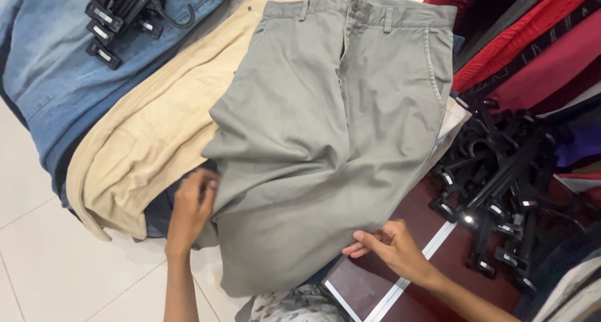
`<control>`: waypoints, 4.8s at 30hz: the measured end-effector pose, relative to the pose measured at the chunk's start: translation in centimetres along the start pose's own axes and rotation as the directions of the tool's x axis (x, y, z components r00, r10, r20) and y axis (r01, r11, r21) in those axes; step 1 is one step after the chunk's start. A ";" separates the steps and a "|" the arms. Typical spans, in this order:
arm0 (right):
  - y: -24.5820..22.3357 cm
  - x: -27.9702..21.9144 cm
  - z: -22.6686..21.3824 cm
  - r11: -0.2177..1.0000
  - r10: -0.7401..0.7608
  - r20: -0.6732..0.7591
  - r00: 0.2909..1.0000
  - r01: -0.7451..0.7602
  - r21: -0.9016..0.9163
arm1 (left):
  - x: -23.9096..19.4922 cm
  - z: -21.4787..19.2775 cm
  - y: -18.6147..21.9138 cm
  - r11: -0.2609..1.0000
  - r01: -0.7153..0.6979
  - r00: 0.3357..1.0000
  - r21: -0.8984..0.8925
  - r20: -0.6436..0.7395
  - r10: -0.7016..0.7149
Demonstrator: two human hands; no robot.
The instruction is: The person picks up pairs of trousers from a pile, folds them, and attaches them to hangers with clips. The person handles dark blue, gray, and beige trousers, smoothing the fabric and securing the waistband to the hanger before placing them on a rack.
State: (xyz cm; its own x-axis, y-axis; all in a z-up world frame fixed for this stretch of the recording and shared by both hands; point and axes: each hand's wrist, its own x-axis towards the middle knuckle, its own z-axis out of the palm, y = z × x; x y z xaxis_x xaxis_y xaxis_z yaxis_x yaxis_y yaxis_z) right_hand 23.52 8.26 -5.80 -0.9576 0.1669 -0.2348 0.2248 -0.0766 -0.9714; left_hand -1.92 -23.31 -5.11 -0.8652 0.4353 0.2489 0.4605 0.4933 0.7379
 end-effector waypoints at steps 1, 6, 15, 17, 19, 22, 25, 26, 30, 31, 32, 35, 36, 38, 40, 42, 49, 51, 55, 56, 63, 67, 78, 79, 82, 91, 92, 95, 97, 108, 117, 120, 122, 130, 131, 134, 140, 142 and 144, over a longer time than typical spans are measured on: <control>-0.6 0.2 0.1 0.999 -0.025 -0.009 1.000 0.024 -0.021 | 0.1 0.2 0.1 1.000 0.021 0.998 -0.007 0.052 -0.020; -3.6 1.5 -0.4 0.981 -0.177 -0.080 0.981 0.169 -0.096 | 1.0 0.1 2.5 0.992 -0.127 0.991 -0.017 0.050 0.127; -10.7 2.7 -2.1 0.922 -0.366 -0.295 0.883 0.301 -0.245 | 3.2 -1.7 7.4 0.973 -0.178 0.981 0.151 0.107 0.163; -11.9 3.6 -3.1 0.890 -0.453 -0.326 0.830 0.399 -0.222 | 3.6 -2.2 7.5 0.977 -0.167 0.980 0.130 0.135 0.149; -12.7 4.7 -4.6 0.870 -0.491 -0.356 0.795 0.470 -0.150 | 3.7 -2.3 7.5 0.982 -0.182 0.969 -0.046 0.163 0.188; -12.8 7.1 -8.0 0.848 -0.486 -0.415 0.769 0.529 -0.012 | 3.6 -1.8 6.9 0.958 -0.232 0.953 -0.170 0.159 0.259; -11.3 10.7 -11.1 0.833 -0.474 -0.506 0.721 0.553 0.007 | 3.2 -1.4 5.8 0.943 -0.166 0.956 -0.288 0.189 0.226; -10.5 12.2 -11.9 0.840 -0.458 -0.538 0.708 0.543 0.000 | 2.9 -1.4 5.3 0.934 -0.118 0.957 -0.336 0.213 0.198; -5.4 15.7 -11.6 0.868 -0.478 -0.548 0.687 0.464 -0.176 | 1.6 -1.8 3.2 0.951 -0.032 0.914 -0.309 0.376 0.153; -4.7 15.7 -11.6 0.862 -0.493 -0.521 0.697 0.472 -0.183 | 1.1 -2.1 2.8 0.963 -0.031 0.895 -0.268 0.422 0.146; -4.2 15.5 -11.4 0.856 -0.507 -0.494 0.707 0.481 -0.190 | 0.8 -2.3 2.3 0.974 -0.032 0.874 -0.226 0.467 0.137; -3.7 13.1 -10.8 0.857 -0.512 -0.448 0.733 0.471 -0.209 | 0.1 -2.7 1.3 0.999 -0.040 0.859 0.006 0.511 0.032; -3.6 12.0 -10.5 0.861 -0.507 -0.441 0.741 0.461 -0.215 | 0.0 -2.6 1.2 0.999 -0.047 0.859 0.028 0.511 0.026; -2.8 9.9 -8.8 0.853 -0.521 -0.483 0.704 0.452 -0.261 | -0.2 -2.7 1.3 0.996 -0.060 0.856 0.072 0.516 0.015; -1.7 8.0 -6.6 0.865 -0.502 -0.515 0.695 0.416 -0.282 | 0.3 -3.0 1.7 0.978 -0.152 0.852 -0.146 0.481 0.204; -0.3 5.6 -4.2 0.904 -0.423 -0.501 0.755 0.318 -0.284 | 0.8 -3.2 2.5 0.936 -0.193 0.864 -0.294 0.401 0.304; 2.2 0.7 1.4 0.991 0.037 -0.148 0.988 -0.055 -0.123 | 2.5 -1.9 7.6 0.925 -0.289 0.956 -0.248 -0.018 0.294; 1.8 0.0 2.0 0.997 -0.058 -0.036 0.998 0.056 -0.047 | 2.9 -0.7 9.2 0.925 -0.367 0.926 -0.100 -0.137 0.353; -0.9 -2.2 1.7 0.991 -0.078 -0.074 0.994 0.069 -0.114 | 3.3 0.7 11.9 0.799 -0.577 0.739 0.169 -0.310 0.599; -2.1 -2.7 1.2 0.993 -0.088 -0.108 0.990 0.078 -0.093 | 3.4 0.8 12.4 0.771 -0.602 0.692 0.210 -0.344 0.634; -9.7 -3.6 -5.2 0.914 -0.404 -0.480 0.779 0.358 -0.190 | 3.8 0.3 13.5 0.702 -0.712 0.673 0.006 -0.279 0.685; -8.7 0.1 -8.8 0.880 -0.423 -0.532 0.733 0.473 -0.047 | 4.0 0.8 12.4 0.691 -0.721 0.689 -0.055 -0.169 0.705; -2.4 3.7 -9.7 0.834 -0.516 -0.625 0.585 0.178 -0.522 | 4.5 1.8 11.5 0.861 -0.455 0.882 -0.229 0.019 0.471; -2.5 3.1 -8.7 0.760 -0.612 -0.566 0.552 0.212 -0.615 | 4.7 1.9 12.0 0.878 -0.422 0.896 -0.224 0.042 0.441; -2.5 0.6 -4.8 0.524 -0.765 -0.335 0.550 0.230 -0.820 | 5.2 2.5 13.6 0.854 -0.479 0.867 -0.204 0.038 0.496; -3.6 -2.3 0.9 -0.172 -0.562 0.611 0.557 0.645 -0.745 | 7.5 5.3 15.9 0.668 -0.742 0.668 -0.050 -0.133 0.732; -3.7 -2.4 1.0 -0.196 -0.536 0.611 0.583 0.618 -0.761 | 7.8 6.0 15.7 0.654 -0.756 0.650 -0.005 -0.118 0.751; -3.3 -2.9 1.1 -0.254 -0.455 0.613 0.646 0.566 -0.784 | 8.6 8.7 15.2 0.645 -0.761 0.641 0.067 -0.071 0.764; -3.0 -2.8 0.9 -0.275 -0.401 0.632 0.664 0.571 -0.774 | 8.6 9.7 14.4 0.666 -0.744 0.661 0.059 -0.087 0.746; -6.2 -5.1 -9.6 0.522 -0.540 0.129 0.832 0.451 -0.724 | 8.2 9.7 13.2 0.757 -0.642 0.766 -0.117 -0.065 0.640; -10.6 3.3 -14.5 0.740 -0.672 -0.194 0.715 0.648 -0.180 | 7.3 7.7 13.8 0.777 -0.609 0.787 -0.161 0.001 0.617; -11.0 6.8 -12.8 0.661 -0.698 -0.033 0.716 0.625 -0.415 | 6.6 6.3 13.8 0.736 -0.672 0.737 -0.076 0.027 0.676; -10.6 8.8 -10.6 0.467 -0.643 0.149 0.752 0.538 -0.702 | 6.6 5.5 13.6 0.675 -0.737 0.674 -0.001 0.061 0.736; -11.3 7.9 -7.5 0.212 -0.602 0.207 0.771 0.405 -0.890 | 6.2 4.6 12.5 0.702 -0.712 0.699 0.011 0.104 0.707; -11.5 7.6 -7.7 0.112 -0.622 0.276 0.732 0.433 -0.895 | 6.2 4.6 12.5 0.716 -0.698 0.713 -0.008 0.089 0.696; -12.0 6.5 -8.1 -0.025 -0.636 0.346 0.690 0.429 -0.903 | 6.8 4.1 13.2 0.610 -0.791 0.612 -0.049 -0.044 0.790; -14.1 5.2 -10.2 0.442 -0.600 -0.027 0.799 0.303 -0.844 | 9.9 1.9 14.5 0.666 -0.729 0.683 -0.159 -0.234 0.691; -15.1 5.9 -11.8 0.538 -0.689 -0.087 0.719 0.428 -0.727 | 12.1 2.0 14.4 0.677 -0.694 0.718 -0.247 -0.316 0.620; -15.5 7.6 -13.4 0.630 -0.722 -0.171 0.670 0.536 -0.562 | 15.3 2.5 14.1 0.667 -0.644 0.764 -0.375 -0.355 0.538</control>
State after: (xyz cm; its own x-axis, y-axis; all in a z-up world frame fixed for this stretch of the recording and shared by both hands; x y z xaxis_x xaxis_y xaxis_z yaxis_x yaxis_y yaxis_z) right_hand 15.17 23.93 6.96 -0.7733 0.3356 0.5380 -0.2701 0.5934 -0.7583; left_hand -8.19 -7.83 7.57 -0.4839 0.3310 0.8101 0.7899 -0.2331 0.5672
